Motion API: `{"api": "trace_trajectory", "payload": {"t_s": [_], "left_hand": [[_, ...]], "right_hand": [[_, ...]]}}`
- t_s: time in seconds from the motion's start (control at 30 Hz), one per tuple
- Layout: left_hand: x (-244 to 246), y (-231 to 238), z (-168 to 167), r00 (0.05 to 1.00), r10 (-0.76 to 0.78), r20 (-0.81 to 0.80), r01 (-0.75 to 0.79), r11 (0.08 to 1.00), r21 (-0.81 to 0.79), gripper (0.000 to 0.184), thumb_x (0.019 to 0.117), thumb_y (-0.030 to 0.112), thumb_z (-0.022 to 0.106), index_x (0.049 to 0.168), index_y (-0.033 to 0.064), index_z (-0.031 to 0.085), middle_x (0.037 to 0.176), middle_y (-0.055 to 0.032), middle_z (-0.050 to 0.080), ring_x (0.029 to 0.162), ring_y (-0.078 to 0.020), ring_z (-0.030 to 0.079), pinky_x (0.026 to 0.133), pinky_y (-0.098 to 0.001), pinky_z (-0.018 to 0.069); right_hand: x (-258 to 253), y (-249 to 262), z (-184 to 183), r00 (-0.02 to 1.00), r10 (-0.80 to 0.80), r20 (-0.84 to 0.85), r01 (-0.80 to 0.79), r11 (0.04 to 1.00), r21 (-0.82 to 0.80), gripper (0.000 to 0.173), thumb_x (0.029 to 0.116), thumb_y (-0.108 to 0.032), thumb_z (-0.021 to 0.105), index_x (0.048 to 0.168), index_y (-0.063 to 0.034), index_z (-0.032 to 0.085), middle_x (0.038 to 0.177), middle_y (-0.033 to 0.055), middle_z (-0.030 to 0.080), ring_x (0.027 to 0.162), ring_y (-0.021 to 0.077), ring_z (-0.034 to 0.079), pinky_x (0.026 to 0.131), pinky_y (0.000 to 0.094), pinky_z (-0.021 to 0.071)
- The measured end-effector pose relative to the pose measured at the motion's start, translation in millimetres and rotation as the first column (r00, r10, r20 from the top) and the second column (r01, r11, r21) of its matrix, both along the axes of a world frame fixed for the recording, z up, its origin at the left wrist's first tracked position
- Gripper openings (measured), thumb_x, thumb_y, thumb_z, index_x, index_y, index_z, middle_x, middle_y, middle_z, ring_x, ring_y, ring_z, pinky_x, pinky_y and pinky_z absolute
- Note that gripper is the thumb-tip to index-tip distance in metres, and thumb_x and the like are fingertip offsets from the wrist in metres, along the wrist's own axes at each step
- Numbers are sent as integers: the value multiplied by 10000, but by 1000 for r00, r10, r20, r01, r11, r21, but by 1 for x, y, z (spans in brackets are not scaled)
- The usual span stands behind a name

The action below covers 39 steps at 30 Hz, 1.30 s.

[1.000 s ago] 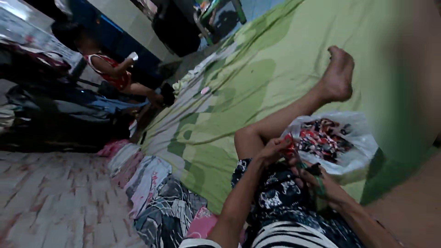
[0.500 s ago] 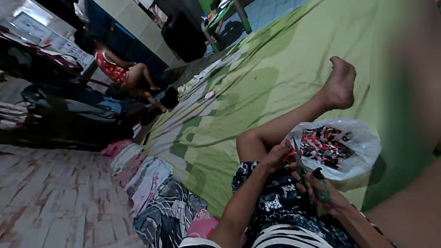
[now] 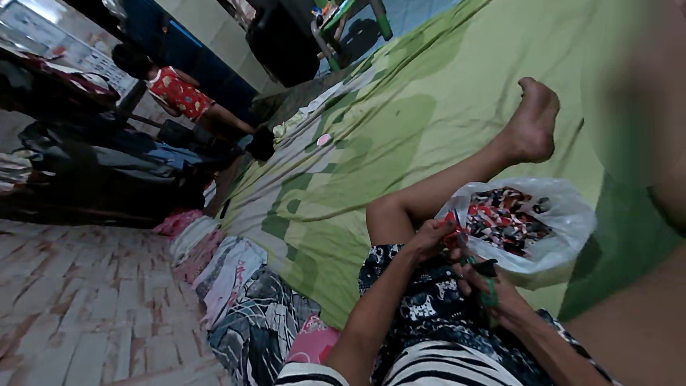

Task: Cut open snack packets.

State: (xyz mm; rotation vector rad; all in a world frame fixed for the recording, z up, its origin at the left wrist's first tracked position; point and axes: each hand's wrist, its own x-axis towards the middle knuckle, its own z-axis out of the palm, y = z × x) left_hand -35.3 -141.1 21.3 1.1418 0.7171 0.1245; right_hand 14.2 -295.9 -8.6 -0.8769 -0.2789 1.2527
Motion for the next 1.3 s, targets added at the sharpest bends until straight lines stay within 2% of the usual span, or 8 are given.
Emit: {"api": "trace_trajectory", "payload": {"t_s": [0.1,0.23,0.37,0.8,0.9,1.1,1.2,1.3], "left_hand": [[4,5,6,999,-15,-44,18,997,74,200,1073,42,372,1005,17,558,745,49,582,656,-15,578,657,-208,528],[5,3,19,972,-84,-220,130,971,202,184,1063,31,445,1007,-34,608,731,35,579,635,4,553,638,-180,507],[-6,8,2,955,-240,-175,279,926,255,186,1050,94,455,948,85,610,694,78,579,569,25,518,543,-152,469],[6,17,-28,998,-57,-1,56,991,125,242,1022,24,409,889,139,576,708,106,621,625,9,594,629,-203,540],[7,21,-31,999,-51,-6,51,987,154,199,1030,61,431,924,108,593,722,88,626,636,-2,598,635,-212,541],[18,22,-34,992,-122,-32,126,954,272,213,1052,114,499,1129,-8,657,900,1,687,801,-51,652,779,-276,569],[21,20,-34,995,-98,-29,102,954,281,215,1056,124,499,1131,2,660,897,10,688,798,-43,653,777,-267,570],[20,22,-34,999,-44,-8,44,959,280,205,1058,113,487,1099,8,659,882,16,686,794,-47,654,775,-274,572]], "right_hand": [[-1,1,6,999,-12,32,12,1000,-12,248,872,-195,672,1094,-114,596,750,-112,645,524,-7,562,506,143,507],[2,-2,11,1000,9,25,-8,1000,-1,257,946,-206,634,1159,-79,566,757,-106,634,567,5,590,560,160,539],[7,-2,5,999,36,26,-37,999,31,240,958,-211,620,1141,-57,594,743,-93,631,603,8,600,613,169,542],[10,4,8,998,49,-28,-50,997,-56,141,943,32,587,1039,-71,593,709,-63,608,546,2,559,549,147,512],[11,3,8,1000,-6,2,6,999,-40,135,924,8,608,1025,-78,583,712,-63,605,538,4,559,542,147,517],[12,5,7,941,-314,-124,276,927,-255,140,1078,-152,486,1162,-94,581,760,-40,627,620,40,607,586,189,537],[13,1,3,941,-311,-136,281,938,-203,376,1108,-414,326,1129,-139,583,760,-71,618,658,42,621,640,205,551],[15,0,2,967,-253,-21,243,945,-219,320,1104,-353,385,1087,-121,605,749,-60,611,664,49,615,662,215,546]]}}
